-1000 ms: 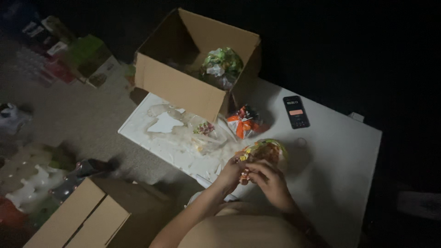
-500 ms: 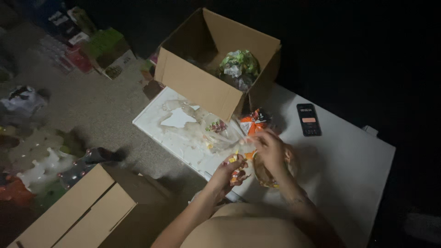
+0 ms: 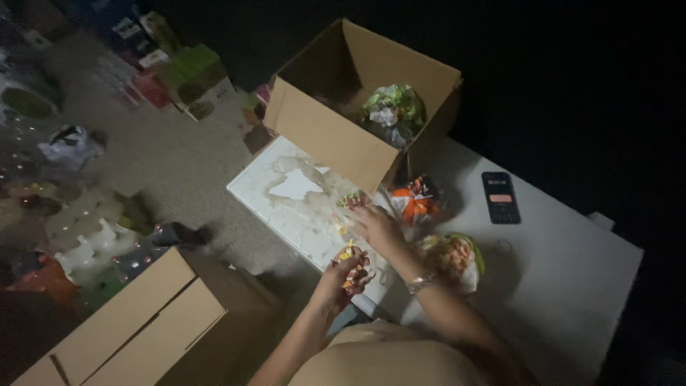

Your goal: The person opens a small clear plastic bag containing colorful candies and transfers them into a small clear plastic container.

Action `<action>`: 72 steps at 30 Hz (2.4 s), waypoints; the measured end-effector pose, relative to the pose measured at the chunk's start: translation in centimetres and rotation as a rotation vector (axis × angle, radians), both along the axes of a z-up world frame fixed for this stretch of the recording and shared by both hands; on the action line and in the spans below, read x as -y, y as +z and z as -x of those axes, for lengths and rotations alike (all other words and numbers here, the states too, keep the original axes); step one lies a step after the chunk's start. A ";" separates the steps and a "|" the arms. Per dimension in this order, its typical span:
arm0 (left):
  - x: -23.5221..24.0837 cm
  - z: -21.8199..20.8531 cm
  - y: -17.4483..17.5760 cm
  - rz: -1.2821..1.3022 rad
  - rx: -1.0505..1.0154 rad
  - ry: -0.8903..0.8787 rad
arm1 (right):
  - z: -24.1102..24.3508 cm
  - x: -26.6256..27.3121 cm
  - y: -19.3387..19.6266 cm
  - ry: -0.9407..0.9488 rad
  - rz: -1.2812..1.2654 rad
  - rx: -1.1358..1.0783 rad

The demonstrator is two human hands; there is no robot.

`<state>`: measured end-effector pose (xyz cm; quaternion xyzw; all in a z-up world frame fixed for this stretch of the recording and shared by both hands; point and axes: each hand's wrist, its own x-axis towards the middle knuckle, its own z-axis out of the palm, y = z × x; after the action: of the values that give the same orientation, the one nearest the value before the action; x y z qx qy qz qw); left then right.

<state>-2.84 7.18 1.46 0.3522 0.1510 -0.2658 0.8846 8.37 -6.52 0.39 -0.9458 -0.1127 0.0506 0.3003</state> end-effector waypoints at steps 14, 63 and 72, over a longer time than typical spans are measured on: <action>-2.3 0.6 -0.6 -0.064 -0.074 0.110 | 4.8 0.5 -0.5 0.459 0.035 0.351; 0.2 1.2 2.4 -0.247 0.223 -0.161 | 8.0 3.9 1.4 0.130 -0.622 -0.026; -0.2 1.3 1.4 -0.207 0.070 -0.173 | 3.2 4.6 -0.8 -0.312 -0.483 0.042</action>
<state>-4.10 7.39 2.90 0.4625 0.1157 -0.3115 0.8220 5.19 -11.08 -0.37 -0.8536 0.0193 -0.0439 0.5187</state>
